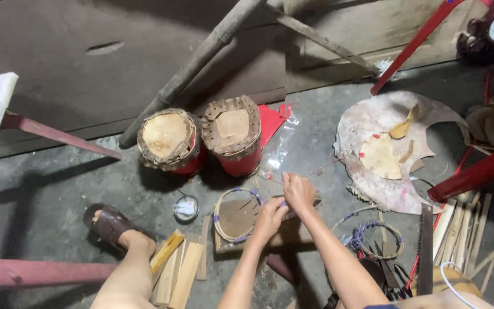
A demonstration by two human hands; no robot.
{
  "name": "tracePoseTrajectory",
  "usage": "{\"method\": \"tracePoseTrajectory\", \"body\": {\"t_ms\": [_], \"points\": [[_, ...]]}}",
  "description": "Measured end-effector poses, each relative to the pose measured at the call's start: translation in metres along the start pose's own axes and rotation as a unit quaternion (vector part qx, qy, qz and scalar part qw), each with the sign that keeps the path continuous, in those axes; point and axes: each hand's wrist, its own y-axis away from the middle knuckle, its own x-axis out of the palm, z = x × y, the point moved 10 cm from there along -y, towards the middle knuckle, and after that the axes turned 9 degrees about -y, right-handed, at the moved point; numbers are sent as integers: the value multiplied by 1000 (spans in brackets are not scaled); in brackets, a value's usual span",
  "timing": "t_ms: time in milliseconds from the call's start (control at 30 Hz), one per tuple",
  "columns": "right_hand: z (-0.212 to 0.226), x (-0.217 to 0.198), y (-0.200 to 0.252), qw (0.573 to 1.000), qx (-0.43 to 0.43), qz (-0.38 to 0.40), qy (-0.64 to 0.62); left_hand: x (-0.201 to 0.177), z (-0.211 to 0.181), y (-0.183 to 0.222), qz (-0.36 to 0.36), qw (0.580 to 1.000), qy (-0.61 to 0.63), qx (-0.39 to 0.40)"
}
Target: A person is seen sitting on the floor, meticulously wrapping a small circular frame with purple and blue decorative wire, likely for an instrument, and then using scissors to trim the excess.
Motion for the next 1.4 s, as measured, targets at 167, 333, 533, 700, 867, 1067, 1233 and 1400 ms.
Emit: {"method": "tracePoseTrajectory", "body": {"t_ms": [167,333,533,700,867,1067,1233,1400], "points": [[5,3,22,999,13,22,19,10,22,18,2,1000,-7,7],[-12,3,12,996,23,8,82,13,4,8,4,997,-80,22],[5,11,21,1000,5,-4,29,15,34,19,-12,1000,-22,-18],[2,-2,3,999,-12,-31,34,6,8,-4,-1,999,9,-35],[38,-93,6,958,-112,-102,-245,-78,-37,-8,-44,963,235,-127],[52,-81,36,800,-42,144,-581,-124,-60,4,-68,828,533,-161],[36,-66,25,569,-34,190,-799,-139,-104,23,-77,836,531,-114],[53,-86,34,526,-43,177,-831,-111,-120,38,-47,800,590,-100]]}}
